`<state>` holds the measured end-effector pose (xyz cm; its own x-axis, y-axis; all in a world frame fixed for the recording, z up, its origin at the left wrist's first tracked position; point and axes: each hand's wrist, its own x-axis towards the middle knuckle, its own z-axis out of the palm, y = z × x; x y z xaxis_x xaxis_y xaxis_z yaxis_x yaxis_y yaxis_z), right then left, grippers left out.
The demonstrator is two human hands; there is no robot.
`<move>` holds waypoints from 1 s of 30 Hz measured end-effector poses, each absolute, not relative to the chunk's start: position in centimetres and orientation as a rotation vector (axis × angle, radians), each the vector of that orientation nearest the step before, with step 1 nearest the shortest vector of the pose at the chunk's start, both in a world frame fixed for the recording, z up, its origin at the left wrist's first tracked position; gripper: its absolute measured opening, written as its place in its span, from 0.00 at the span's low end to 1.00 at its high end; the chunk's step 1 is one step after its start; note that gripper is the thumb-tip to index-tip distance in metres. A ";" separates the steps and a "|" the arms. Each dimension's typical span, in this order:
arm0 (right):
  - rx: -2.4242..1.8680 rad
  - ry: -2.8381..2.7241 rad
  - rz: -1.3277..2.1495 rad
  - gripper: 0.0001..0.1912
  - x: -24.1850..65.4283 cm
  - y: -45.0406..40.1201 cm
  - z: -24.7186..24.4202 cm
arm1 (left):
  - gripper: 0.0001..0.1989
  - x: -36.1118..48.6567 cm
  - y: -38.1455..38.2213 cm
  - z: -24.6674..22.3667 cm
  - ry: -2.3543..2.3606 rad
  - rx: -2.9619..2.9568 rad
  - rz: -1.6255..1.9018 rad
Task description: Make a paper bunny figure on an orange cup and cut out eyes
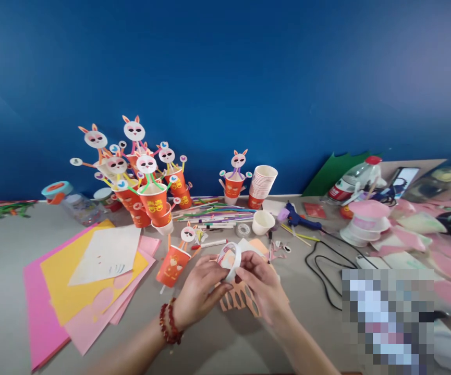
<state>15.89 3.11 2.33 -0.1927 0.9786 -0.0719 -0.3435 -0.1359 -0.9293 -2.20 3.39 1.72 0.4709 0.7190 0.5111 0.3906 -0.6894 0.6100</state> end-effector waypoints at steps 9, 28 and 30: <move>-0.814 -0.681 1.776 0.16 15.5 3.8 0.8 | 0.16 -2.9 4.2 2.2 0.769 2.071 1.204; -1.070 -1.697 0.885 0.09 17.1 2.7 0.3 | 0.20 -3.5 3.9 1.7 0.702 1.571 1.016; -1.006 -1.612 1.011 0.10 16.9 2.8 0.3 | 0.19 -3.7 3.8 1.5 0.681 1.482 1.035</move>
<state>16.95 2.78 0.28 -0.2109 0.9349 0.2856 0.1504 0.3197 -0.9355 -3.69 3.85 1.54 0.4439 0.8670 0.2265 -0.1352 -0.1851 0.9734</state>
